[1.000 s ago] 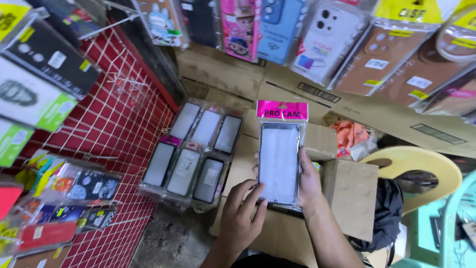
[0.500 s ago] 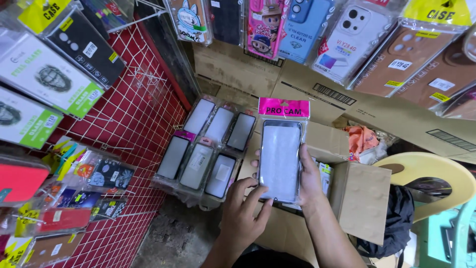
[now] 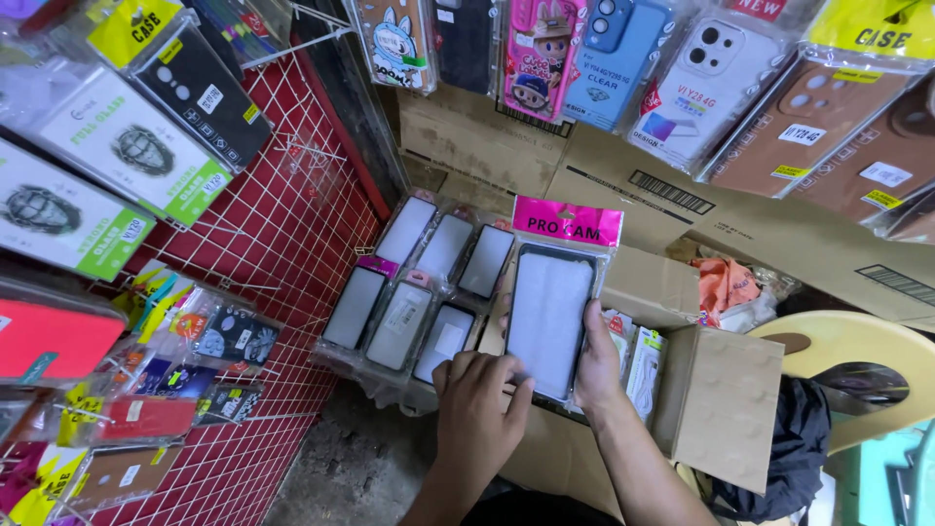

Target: The person removes packaged phone cases from a cardboard box, briefly turns them over, and places them into a clear plastic organizer tray. The person repeats this action for several cases of different colors and styles.

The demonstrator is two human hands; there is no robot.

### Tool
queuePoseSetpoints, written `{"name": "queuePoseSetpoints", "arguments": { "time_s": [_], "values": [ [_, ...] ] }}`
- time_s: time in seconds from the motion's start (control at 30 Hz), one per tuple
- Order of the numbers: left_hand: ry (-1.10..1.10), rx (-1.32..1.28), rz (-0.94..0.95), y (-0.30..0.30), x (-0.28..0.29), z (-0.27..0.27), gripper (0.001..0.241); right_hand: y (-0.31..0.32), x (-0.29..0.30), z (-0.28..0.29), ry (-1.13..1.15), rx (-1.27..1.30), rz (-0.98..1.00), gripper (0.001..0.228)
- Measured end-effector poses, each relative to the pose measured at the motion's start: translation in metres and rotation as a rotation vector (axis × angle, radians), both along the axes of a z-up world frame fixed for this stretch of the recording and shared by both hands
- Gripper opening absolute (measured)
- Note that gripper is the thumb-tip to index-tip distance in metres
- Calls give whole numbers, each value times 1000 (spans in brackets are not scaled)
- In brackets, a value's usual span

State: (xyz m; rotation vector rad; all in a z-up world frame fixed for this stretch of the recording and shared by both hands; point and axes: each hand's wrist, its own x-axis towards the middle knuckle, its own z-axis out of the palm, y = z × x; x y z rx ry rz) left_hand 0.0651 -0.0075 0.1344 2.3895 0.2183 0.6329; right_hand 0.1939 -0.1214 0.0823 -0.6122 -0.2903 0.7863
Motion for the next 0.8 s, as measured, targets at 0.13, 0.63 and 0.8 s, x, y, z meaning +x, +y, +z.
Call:
{"name": "queuePoseSetpoints", "arguments": {
  "time_s": [0.13,0.63,0.8],
  "values": [
    [33,-11,53,-1,5,-9,21,2,0,-9,11,-31,-28,93],
    [-145,-58,93,-9,8,-26,18,6,4,-20,113,-49,-101,89],
    [-9,-73,148,-5,12,-27,27,6,5,-32,45,7,-38,91]
  ]
}}
